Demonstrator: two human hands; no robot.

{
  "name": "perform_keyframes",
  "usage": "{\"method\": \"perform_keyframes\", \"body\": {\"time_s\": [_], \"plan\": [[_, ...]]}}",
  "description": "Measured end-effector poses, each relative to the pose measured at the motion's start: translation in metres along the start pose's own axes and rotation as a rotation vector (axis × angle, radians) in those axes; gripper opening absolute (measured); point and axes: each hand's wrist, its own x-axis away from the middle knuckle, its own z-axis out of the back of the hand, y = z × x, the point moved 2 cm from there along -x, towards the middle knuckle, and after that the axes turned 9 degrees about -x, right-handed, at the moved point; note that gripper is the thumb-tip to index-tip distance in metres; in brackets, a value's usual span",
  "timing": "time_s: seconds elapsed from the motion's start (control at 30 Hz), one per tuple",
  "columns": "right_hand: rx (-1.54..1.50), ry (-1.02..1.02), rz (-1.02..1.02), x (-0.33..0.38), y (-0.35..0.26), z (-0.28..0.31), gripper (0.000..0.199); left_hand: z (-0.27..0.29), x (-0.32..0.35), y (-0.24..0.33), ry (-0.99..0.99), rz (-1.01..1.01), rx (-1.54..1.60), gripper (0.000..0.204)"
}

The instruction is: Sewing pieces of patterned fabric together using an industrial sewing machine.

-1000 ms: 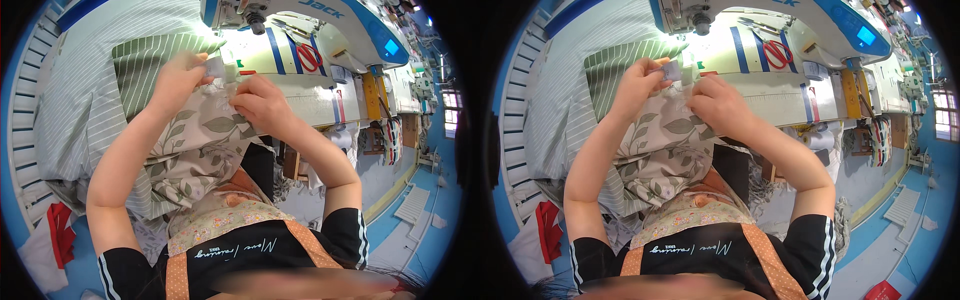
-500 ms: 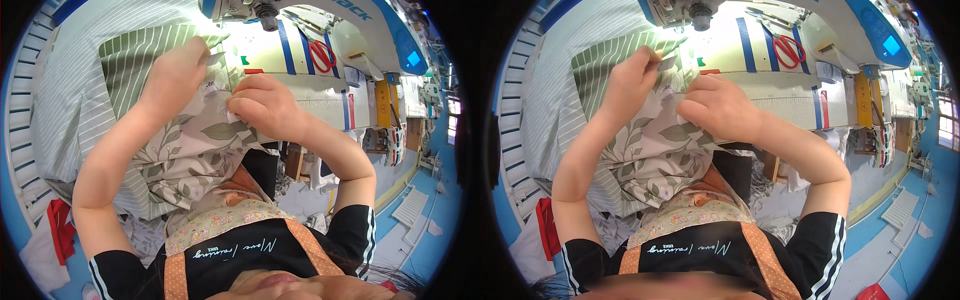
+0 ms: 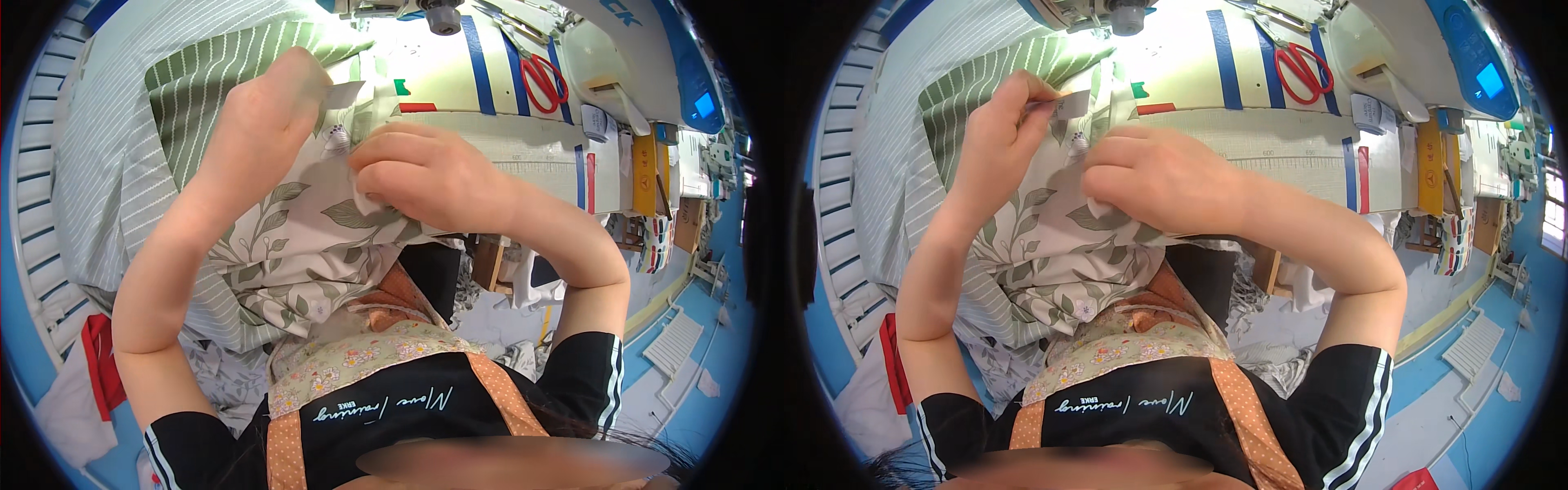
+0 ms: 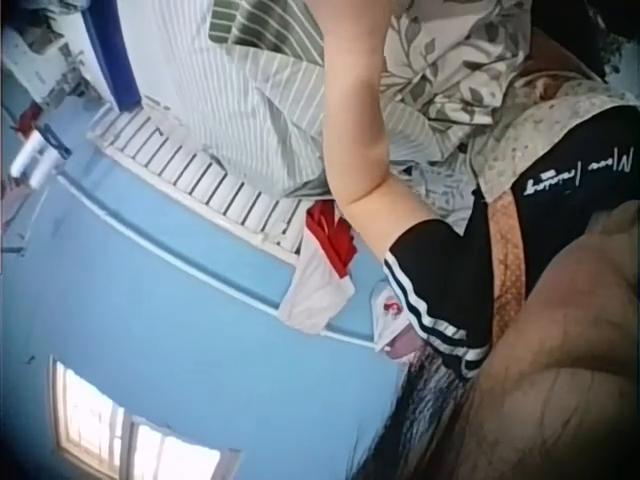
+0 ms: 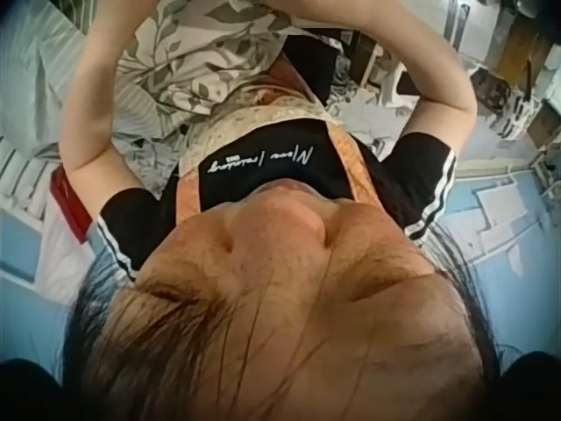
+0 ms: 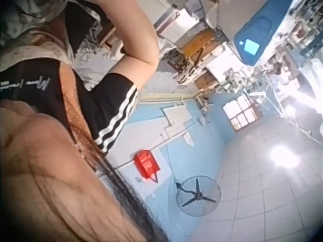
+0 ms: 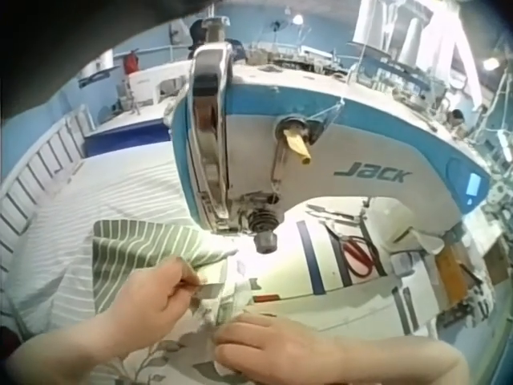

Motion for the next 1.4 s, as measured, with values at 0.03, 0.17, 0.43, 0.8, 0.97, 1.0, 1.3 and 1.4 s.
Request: {"method": "perform_keyframes", "body": {"time_s": [0.03,0.17,0.43,0.8,0.97,1.0,1.3,1.4], "plan": [[-0.006,0.002,0.000,0.000,0.002,0.002,0.028,0.000,0.002,0.001,-0.022,-0.004,-0.015,0.009],[0.106,0.132,-0.017,-0.006,0.019,0.020,0.033,-0.002,0.003,0.003,-0.063,0.013,-0.082,0.010],[0.309,0.082,-0.130,-0.003,0.044,0.014,0.040,-0.006,-0.006,-0.005,-0.021,0.095,-0.294,0.011],[0.226,0.027,-0.118,-0.005,0.039,0.020,0.044,-0.014,-0.014,-0.026,0.252,-0.407,-0.274,0.019],[0.229,0.015,-0.147,-0.008,0.037,0.020,0.041,-0.045,-0.031,-0.040,0.323,-0.586,0.109,0.020],[0.230,0.016,-0.125,-0.012,0.036,0.020,0.041,-0.061,-0.042,-0.049,0.523,-0.741,0.481,0.021],[0.215,0.047,-0.127,-0.011,0.030,0.022,0.041,-0.061,-0.035,-0.053,0.496,-0.610,1.187,0.019],[0.227,0.054,-0.161,-0.003,0.035,0.021,0.041,-0.018,-0.029,-0.026,0.301,-0.303,0.209,0.018]]}}
